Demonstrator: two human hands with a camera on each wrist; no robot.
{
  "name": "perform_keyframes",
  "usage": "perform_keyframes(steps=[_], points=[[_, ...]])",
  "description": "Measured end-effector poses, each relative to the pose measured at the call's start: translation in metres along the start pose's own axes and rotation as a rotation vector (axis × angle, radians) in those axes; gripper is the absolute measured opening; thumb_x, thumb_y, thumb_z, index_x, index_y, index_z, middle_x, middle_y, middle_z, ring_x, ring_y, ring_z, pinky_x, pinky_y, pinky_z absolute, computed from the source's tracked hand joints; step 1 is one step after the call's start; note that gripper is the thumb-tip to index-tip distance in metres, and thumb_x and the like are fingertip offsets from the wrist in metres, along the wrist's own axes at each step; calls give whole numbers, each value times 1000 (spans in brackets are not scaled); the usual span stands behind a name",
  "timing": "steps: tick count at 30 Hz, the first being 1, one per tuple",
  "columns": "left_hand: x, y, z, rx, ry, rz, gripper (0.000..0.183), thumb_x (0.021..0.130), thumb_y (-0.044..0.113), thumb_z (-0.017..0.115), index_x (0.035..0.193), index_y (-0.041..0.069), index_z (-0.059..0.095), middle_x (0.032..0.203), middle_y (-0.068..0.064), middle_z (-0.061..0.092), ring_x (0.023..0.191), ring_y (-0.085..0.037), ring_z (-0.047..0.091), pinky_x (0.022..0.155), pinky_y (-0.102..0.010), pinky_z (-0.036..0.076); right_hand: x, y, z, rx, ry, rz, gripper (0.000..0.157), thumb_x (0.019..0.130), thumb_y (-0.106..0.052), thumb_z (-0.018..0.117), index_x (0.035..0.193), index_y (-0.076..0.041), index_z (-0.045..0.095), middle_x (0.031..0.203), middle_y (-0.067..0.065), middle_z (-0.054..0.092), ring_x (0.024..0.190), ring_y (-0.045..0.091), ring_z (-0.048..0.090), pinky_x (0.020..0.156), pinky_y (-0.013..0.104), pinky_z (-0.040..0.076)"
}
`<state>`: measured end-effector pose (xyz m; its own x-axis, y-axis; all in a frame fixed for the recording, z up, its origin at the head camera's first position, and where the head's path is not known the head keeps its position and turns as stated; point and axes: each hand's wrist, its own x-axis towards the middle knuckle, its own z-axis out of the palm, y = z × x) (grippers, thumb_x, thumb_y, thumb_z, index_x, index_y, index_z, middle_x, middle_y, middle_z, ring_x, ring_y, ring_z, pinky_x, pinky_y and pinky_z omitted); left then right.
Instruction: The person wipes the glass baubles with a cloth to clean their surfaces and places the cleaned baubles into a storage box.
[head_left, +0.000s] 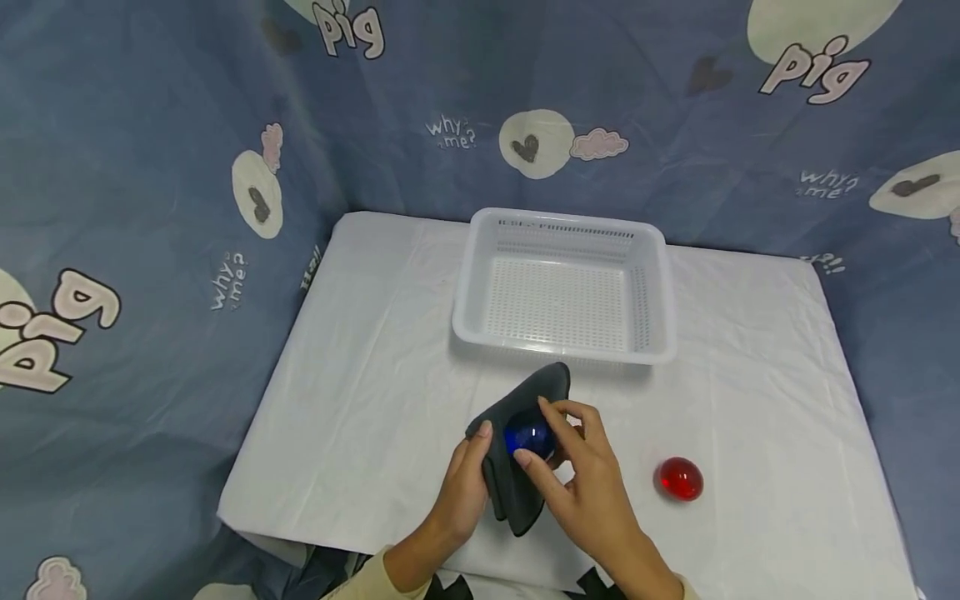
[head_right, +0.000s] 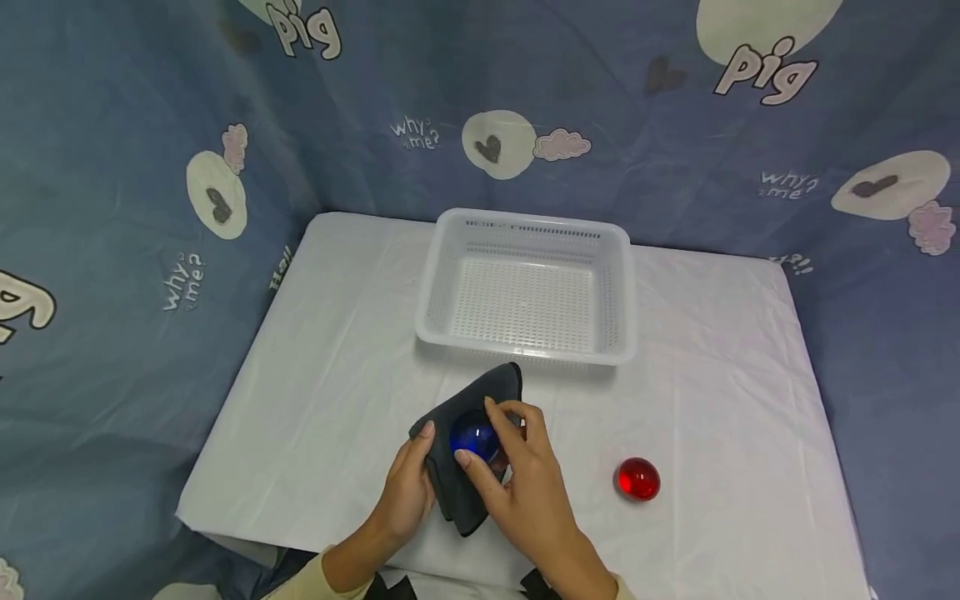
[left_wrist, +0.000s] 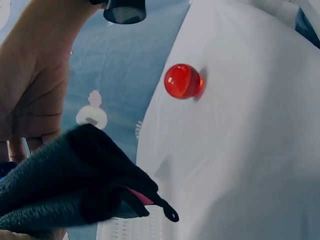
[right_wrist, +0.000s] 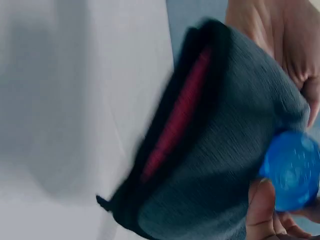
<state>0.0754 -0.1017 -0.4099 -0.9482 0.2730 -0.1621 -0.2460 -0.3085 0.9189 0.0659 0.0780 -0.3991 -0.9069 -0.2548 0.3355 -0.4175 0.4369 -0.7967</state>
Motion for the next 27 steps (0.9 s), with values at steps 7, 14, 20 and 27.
perform_keyframes(steps=[7, 14, 20, 27], points=[[2, 2, -2, -55, -26, 20, 70, 116, 46, 20, 158, -10, 25, 150, -33, 41, 134, -22, 53, 107, -33, 50, -3, 3, 4, -50, 32, -143, 69, 99, -38, 73, 151, 1, 48, 140, 17, 51, 92, 18, 62, 73, 26, 58], [1, -1, -1, -31, 8, 5, 69, 116, 48, 22, 155, -7, 35, 143, -29, 51, 129, -26, 59, 106, -36, 51, 0, 7, 3, -11, 46, -111, 57, 95, -27, 81, 141, 1, 60, 122, 10, 62, 82, 11, 64, 70, 19, 56], [4, -2, -1, -4, 36, -17, 68, 116, 48, 22, 152, -7, 37, 139, -26, 52, 129, -24, 57, 108, -33, 49, 2, 7, 3, -48, 16, 43, 35, 96, -20, 79, 121, 4, 71, 93, -4, 61, 73, 3, 58, 58, 21, 53], [10, 0, -1, -153, 22, -52, 70, 115, 51, 25, 160, -2, 25, 156, -23, 36, 145, -25, 40, 116, -31, 40, 4, 2, 5, -158, -4, 126, 68, 91, -34, 84, 142, 3, 59, 108, 4, 64, 80, 10, 59, 63, 25, 55]])
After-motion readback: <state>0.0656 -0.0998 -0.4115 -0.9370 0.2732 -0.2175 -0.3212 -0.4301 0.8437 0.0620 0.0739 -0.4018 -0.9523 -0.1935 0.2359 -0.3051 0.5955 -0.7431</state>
